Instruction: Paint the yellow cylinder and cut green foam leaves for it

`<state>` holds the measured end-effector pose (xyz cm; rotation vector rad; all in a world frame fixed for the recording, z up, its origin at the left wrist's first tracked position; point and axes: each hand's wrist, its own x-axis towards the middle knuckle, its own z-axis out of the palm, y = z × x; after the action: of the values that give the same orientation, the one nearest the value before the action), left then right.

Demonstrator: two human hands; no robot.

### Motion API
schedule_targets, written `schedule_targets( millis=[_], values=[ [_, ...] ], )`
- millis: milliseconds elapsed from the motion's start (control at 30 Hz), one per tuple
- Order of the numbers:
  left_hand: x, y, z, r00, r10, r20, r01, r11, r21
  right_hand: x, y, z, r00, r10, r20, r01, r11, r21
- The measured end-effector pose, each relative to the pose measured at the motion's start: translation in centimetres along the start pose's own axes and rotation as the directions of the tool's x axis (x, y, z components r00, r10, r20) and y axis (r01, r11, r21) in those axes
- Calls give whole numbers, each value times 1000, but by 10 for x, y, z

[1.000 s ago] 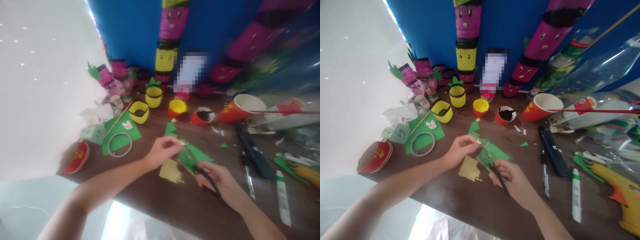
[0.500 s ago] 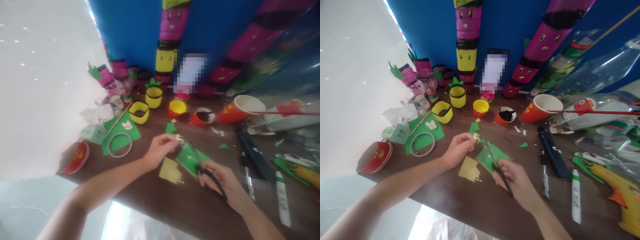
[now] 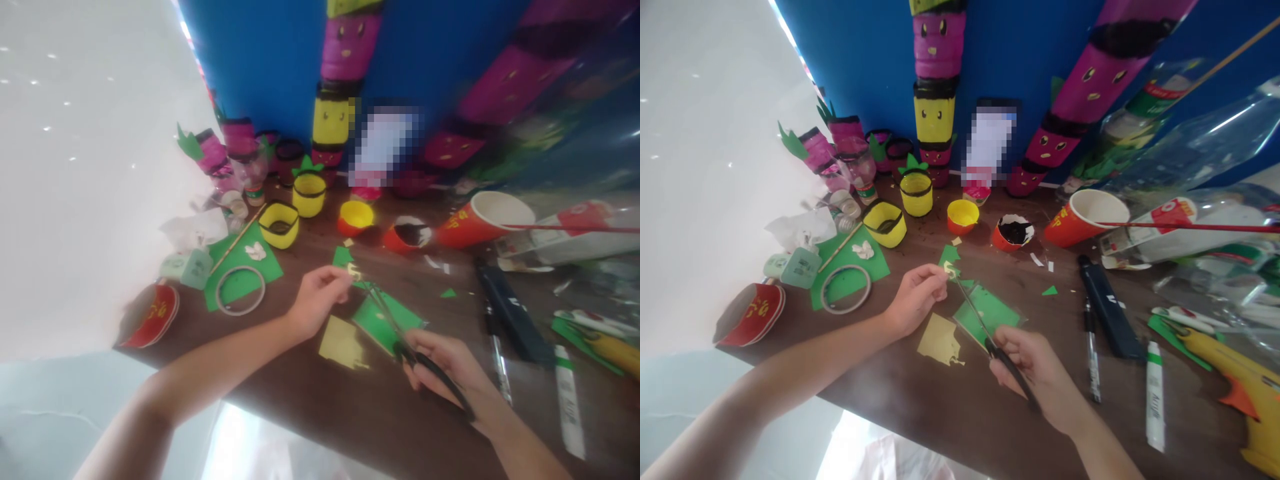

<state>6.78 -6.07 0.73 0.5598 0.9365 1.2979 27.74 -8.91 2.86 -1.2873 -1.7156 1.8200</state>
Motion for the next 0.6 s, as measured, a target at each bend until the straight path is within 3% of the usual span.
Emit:
schedule_targets(
  millis=[233,600],
  values=[
    [-1,6,4,999,-35,-14,34,999,-19,1,-2,1,1000,29,-4,-29,1000,-6],
    [-7,8,4,988,-26,153,-5,980,198,4,-7,1,998,53,-28,-54,998,-29]
  ],
)
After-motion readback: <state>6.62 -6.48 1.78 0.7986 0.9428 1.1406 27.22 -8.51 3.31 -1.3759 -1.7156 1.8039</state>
